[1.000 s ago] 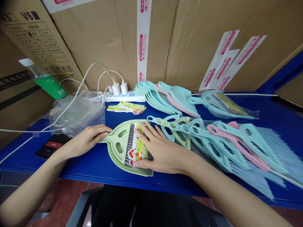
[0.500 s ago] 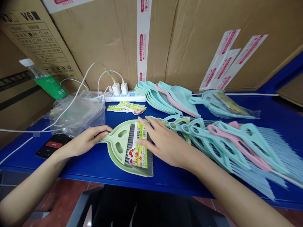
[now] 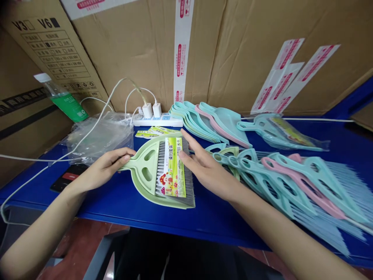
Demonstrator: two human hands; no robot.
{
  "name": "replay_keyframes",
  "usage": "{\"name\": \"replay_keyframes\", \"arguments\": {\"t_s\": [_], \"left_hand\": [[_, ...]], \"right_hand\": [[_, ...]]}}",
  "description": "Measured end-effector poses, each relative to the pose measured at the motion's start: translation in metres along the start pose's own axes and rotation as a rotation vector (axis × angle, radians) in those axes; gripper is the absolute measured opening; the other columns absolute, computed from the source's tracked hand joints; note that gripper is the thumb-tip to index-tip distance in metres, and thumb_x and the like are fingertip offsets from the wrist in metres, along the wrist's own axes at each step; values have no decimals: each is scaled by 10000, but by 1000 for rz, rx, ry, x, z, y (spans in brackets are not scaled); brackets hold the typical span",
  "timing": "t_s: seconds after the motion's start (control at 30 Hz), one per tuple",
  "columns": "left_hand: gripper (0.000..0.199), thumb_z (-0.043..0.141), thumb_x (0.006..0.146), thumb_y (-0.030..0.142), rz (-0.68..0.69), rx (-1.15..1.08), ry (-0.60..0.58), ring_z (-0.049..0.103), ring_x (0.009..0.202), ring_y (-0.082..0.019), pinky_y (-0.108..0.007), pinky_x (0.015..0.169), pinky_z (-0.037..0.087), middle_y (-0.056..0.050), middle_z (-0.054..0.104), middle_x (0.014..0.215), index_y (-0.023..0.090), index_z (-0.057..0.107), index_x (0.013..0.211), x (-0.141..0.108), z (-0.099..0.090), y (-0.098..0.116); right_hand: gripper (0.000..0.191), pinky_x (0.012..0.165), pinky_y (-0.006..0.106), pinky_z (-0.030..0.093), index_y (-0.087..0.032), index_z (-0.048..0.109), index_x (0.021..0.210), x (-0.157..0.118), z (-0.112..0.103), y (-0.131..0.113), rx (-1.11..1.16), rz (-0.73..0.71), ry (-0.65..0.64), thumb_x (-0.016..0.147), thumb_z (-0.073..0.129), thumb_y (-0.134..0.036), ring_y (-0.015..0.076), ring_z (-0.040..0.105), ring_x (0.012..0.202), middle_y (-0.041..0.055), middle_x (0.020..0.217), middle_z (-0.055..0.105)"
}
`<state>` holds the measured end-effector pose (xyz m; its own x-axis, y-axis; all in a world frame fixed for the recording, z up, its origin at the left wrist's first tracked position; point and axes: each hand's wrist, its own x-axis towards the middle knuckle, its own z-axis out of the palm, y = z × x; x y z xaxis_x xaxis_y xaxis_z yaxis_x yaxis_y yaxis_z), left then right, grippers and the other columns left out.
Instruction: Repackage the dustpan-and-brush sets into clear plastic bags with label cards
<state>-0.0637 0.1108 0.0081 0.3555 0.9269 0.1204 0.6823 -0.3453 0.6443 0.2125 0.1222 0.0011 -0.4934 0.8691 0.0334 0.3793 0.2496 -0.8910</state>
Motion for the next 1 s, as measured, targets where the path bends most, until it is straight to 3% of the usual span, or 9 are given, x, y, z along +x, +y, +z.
{"name": "replay_keyframes", "arguments": {"t_s": [0.13, 0.33, 0.43, 0.53, 0.67, 0.73, 0.8, 0.9, 1.0], "left_hand": [[350, 378, 961, 431, -5, -13, -4, 602, 823, -173, -264, 766, 485, -35, 686, 938, 184, 618, 1025, 1, 1, -1], [328, 365, 968, 376, 32, 77, 23, 606, 810, -175, -277, 783, 483, -35, 678, 916, 190, 633, 1000, 1, 5, 0], [356, 334, 979, 324, 58, 322, 197, 599, 914, -219, -345, 867, 470, -75, 657, 966, 186, 659, 1024, 1, 7, 1], [386, 309, 976, 265, -25, 621, 401, 563, 1081, -304, -453, 935, 436, -152, 635, 1130, 166, 646, 1138, 1, 7, -2], [421, 313, 937, 161, -178, 814, 452, 448, 1315, -377, -541, 1030, 357, -236, 527, 1374, 98, 556, 1275, -1, 6, -13], [440, 310, 921, 129, -215, 853, 425, 509, 1274, -368, -536, 1047, 341, -246, 590, 1300, 77, 537, 1295, -2, 4, -17], [449, 313, 915, 119, -243, 870, 387, 625, 1118, -352, -525, 1033, 351, -230, 694, 1093, 70, 536, 1302, -3, 2, -18], [429, 348, 897, 111, -277, 906, 337, 692, 902, -343, -514, 978, 388, -195, 725, 831, 53, 576, 1256, -3, -1, -13], [365, 398, 867, 90, -289, 1003, 306, 699, 840, -331, -470, 914, 430, -168, 726, 794, 89, 646, 1135, -1, -1, -7]], "right_hand": [[679, 940, 498, 540, -330, 6, 1572, 2, 3, 4, 254, 57, -150, 975, 322, -398, 270, 603, 1200, 84, 1442, 533], [686, 874, 489, 588, -331, 201, 1547, 6, 3, 12, 376, 93, -102, 909, 450, -303, 260, 678, 1054, 87, 1352, 608], [688, 856, 480, 597, -270, 221, 1542, 7, 1, 11, 357, 122, -83, 898, 457, -319, 264, 688, 1028, 113, 1331, 619], [678, 855, 480, 598, -267, 250, 1531, 8, -4, 11, 304, 104, -31, 893, 469, -330, 274, 684, 1037, 112, 1324, 624], [634, 831, 487, 606, -287, 316, 1504, 9, -10, 11, 255, 63, 12, 897, 486, -351, 292, 687, 1030, 98, 1296, 646], [622, 849, 480, 600, -269, 315, 1503, 9, -10, 8, 260, 81, 22, 906, 473, -342, 291, 689, 1027, 102, 1272, 661], [606, 887, 452, 584, -245, 298, 1509, 8, -10, 3, 277, 128, 42, 927, 445, -329, 278, 683, 1046, 110, 1272, 660], [602, 892, 408, 583, -244, 297, 1505, 9, -8, -3, 342, 204, 93, 923, 448, -285, 246, 692, 1020, 105, 1276, 657], [649, 814, 380, 615, -271, 351, 1469, 11, -9, -6, 421, 277, 152, 849, 540, -240, 227, 714, 925, 74, 1220, 689]]}}
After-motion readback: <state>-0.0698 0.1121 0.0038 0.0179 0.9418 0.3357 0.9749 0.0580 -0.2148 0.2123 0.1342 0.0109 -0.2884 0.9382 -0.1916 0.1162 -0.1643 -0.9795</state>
